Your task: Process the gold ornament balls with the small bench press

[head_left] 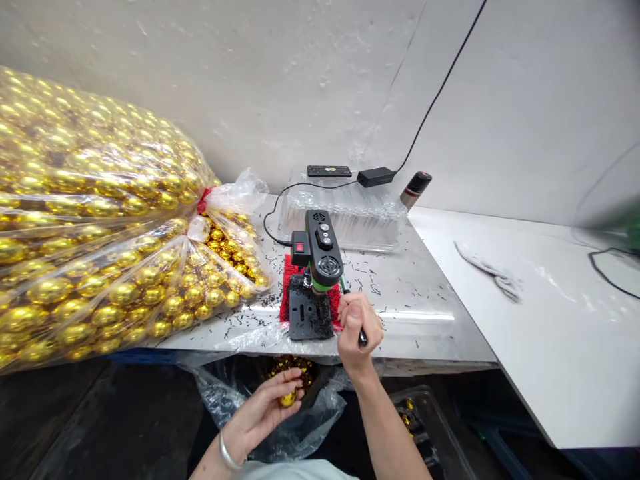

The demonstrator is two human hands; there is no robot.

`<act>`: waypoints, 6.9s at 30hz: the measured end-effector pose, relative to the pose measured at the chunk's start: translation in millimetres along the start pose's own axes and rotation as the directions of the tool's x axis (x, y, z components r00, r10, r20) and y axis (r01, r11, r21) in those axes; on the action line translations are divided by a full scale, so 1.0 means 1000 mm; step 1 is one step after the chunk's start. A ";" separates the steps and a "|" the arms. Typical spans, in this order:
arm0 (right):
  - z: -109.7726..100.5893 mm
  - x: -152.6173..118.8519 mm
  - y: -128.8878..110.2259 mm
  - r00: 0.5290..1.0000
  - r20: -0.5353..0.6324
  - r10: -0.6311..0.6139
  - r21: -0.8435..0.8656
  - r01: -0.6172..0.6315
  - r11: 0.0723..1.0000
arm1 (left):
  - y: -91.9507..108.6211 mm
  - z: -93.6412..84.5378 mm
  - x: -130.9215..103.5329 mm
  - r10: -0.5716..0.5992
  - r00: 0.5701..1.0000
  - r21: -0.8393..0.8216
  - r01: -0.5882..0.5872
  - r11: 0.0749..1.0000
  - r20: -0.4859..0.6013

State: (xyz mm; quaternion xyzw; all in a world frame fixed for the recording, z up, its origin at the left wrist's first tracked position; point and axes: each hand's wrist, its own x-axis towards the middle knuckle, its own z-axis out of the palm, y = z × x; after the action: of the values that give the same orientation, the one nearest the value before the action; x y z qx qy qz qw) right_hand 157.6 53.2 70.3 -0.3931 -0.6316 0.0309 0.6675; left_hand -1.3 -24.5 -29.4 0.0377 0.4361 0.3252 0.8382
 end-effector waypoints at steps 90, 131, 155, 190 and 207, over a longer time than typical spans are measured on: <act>-0.003 0.002 0.001 0.999 0.040 -0.007 0.030 0.006 1.000 | 0.114 0.029 0.011 0.926 0.170 0.867 -0.440 -0.233 0.336; -0.004 -0.006 0.007 0.997 0.056 -0.053 -0.004 0.053 0.999 | 0.113 0.035 0.007 0.410 0.909 0.041 -0.414 0.910 0.074; -0.009 0.015 0.000 0.989 0.117 -0.088 -0.022 0.091 0.996 | 0.082 0.058 0.062 0.707 0.471 0.846 -0.370 -0.385 0.528; -0.009 0.006 0.002 0.992 0.112 -0.063 -0.035 0.067 0.997 | 0.089 0.067 0.055 0.688 0.567 0.887 -0.358 -0.291 0.454; -0.003 -0.037 0.035 0.984 0.099 -0.150 -0.060 0.157 0.986 | 0.080 0.065 0.058 0.700 0.540 0.884 -0.305 -0.355 0.467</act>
State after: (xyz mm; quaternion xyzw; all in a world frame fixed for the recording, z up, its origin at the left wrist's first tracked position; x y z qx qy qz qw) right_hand 168.7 55.9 21.1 -0.3639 -0.6913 -0.0237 0.6239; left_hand 30.6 86.0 -2.8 0.7468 0.5659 0.2687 0.2231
